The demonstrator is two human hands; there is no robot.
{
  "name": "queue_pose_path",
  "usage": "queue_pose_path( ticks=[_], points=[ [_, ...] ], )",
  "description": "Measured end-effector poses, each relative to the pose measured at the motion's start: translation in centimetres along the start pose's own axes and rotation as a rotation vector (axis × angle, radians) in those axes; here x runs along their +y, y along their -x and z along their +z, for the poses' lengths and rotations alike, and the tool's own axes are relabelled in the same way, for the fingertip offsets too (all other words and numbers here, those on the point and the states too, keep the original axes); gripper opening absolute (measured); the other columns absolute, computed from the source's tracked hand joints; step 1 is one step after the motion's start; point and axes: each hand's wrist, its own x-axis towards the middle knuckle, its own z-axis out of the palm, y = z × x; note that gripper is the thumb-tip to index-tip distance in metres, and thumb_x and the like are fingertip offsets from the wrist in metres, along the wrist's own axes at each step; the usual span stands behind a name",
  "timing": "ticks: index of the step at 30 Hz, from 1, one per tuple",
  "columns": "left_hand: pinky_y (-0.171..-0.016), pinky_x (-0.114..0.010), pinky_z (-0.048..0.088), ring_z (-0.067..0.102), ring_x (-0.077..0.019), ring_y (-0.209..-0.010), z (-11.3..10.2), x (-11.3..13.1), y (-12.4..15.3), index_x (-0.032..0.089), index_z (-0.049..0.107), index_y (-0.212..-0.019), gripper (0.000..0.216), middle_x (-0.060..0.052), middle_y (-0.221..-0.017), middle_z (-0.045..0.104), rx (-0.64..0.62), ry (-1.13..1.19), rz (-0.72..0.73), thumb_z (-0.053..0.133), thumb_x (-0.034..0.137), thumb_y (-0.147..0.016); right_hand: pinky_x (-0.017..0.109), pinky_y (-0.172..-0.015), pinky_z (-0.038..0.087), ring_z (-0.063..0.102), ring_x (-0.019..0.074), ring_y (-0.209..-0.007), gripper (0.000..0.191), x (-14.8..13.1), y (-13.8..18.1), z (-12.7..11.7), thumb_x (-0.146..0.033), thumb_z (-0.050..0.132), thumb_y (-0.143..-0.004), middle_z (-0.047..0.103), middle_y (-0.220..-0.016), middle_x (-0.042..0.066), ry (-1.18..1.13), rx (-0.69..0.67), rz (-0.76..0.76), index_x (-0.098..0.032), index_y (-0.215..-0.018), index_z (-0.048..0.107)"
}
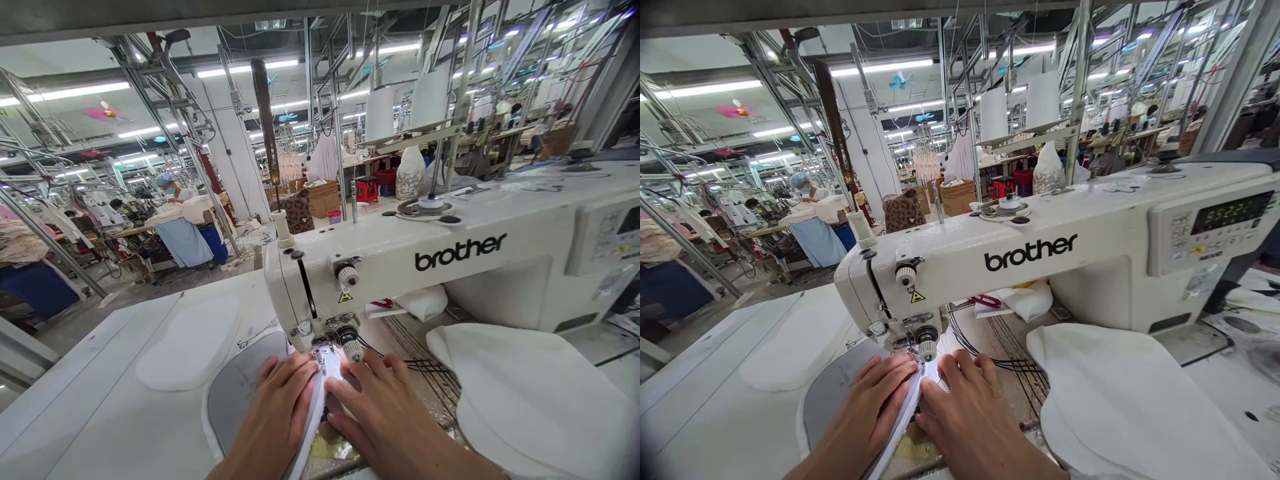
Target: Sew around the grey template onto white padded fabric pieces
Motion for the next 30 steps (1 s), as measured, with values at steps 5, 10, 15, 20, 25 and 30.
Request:
queue_pose_path(
  ticks=[5, 10, 15, 20, 25, 30],
  points=[
    [-0.094, -0.044, 0.054, 0.065, -0.0218, -0.113, 1.0, 0.4, 0.8, 0.025, 0.064, -0.117, 0.033, -0.004, -0.124, 0.068, -0.004, -0.088, -0.036, 0.041, 0.018, -0.095, 0.036, -0.075, 0.029, 0.050, 0.0220, -0.085, 0.010, -0.1, -0.2, -0.5, -0.024, 0.061, -0.086, 0.063, -0.097, 0.000, -0.033, 0.003, -0.030, -0.025, -0.093, 0.055],
    [-0.086, -0.041, 0.055, 0.066, -0.0241, -0.111, 1.1, 1.6, 0.8, 0.021, 0.064, -0.115, 0.035, -0.008, -0.123, 0.067, 0.042, -0.172, -0.061, 0.039, 0.016, -0.092, 0.035, -0.076, 0.029, 0.050, 0.0217, -0.085, 0.009, -0.2, 0.0, -0.7, -0.022, 0.061, -0.085, 0.062, -0.096, 0.000, -0.061, 0.011, -0.071, -0.024, -0.092, 0.056],
    [-0.081, -0.038, 0.054, 0.065, -0.0238, -0.110, -0.1, 2.1, 0.2, 0.018, 0.063, -0.116, 0.035, -0.008, -0.122, 0.068, 0.005, -0.161, 0.018, 0.039, 0.015, -0.090, 0.037, -0.078, 0.029, 0.050, 0.0222, -0.088, 0.008, 0.0, 0.2, -0.4, -0.022, 0.062, -0.086, 0.062, -0.098, 0.000, -0.049, 0.022, -0.059, -0.025, -0.091, 0.056],
    [-0.082, -0.039, 0.050, 0.064, -0.0235, -0.109, 0.5, 1.8, 0.6, 0.018, 0.060, -0.118, 0.035, -0.008, -0.121, 0.068, 0.060, -0.237, 0.021, 0.040, 0.014, -0.090, 0.036, -0.077, 0.029, 0.050, 0.0220, -0.087, 0.006, 0.1, 0.0, -0.5, -0.023, 0.060, -0.087, 0.062, -0.096, -0.001, -0.032, 0.030, -0.042, -0.025, -0.090, 0.056],
    [-0.083, -0.040, 0.049, 0.063, -0.0238, -0.112, 1.7, 1.9, 1.0, 0.018, 0.060, -0.119, 0.035, -0.007, -0.123, 0.068, 0.066, -0.281, -0.011, 0.040, 0.014, -0.091, 0.035, -0.074, 0.028, 0.050, 0.0219, -0.084, 0.007, -0.1, 0.0, -0.4, -0.023, 0.059, -0.087, 0.062, -0.095, -0.001, -0.019, 0.022, -0.039, -0.026, -0.092, 0.056],
    [-0.085, -0.043, 0.052, 0.063, -0.0256, -0.113, 1.5, 1.9, 0.7, 0.017, 0.060, -0.121, 0.036, -0.009, -0.125, 0.067, 0.039, -0.259, -0.081, 0.037, 0.016, -0.093, 0.037, -0.076, 0.029, 0.050, 0.0228, -0.087, 0.007, 0.0, 0.1, -0.5, -0.022, 0.057, -0.088, 0.062, -0.095, 0.000, -0.023, 0.025, -0.035, -0.025, -0.094, 0.056]
  ],
)
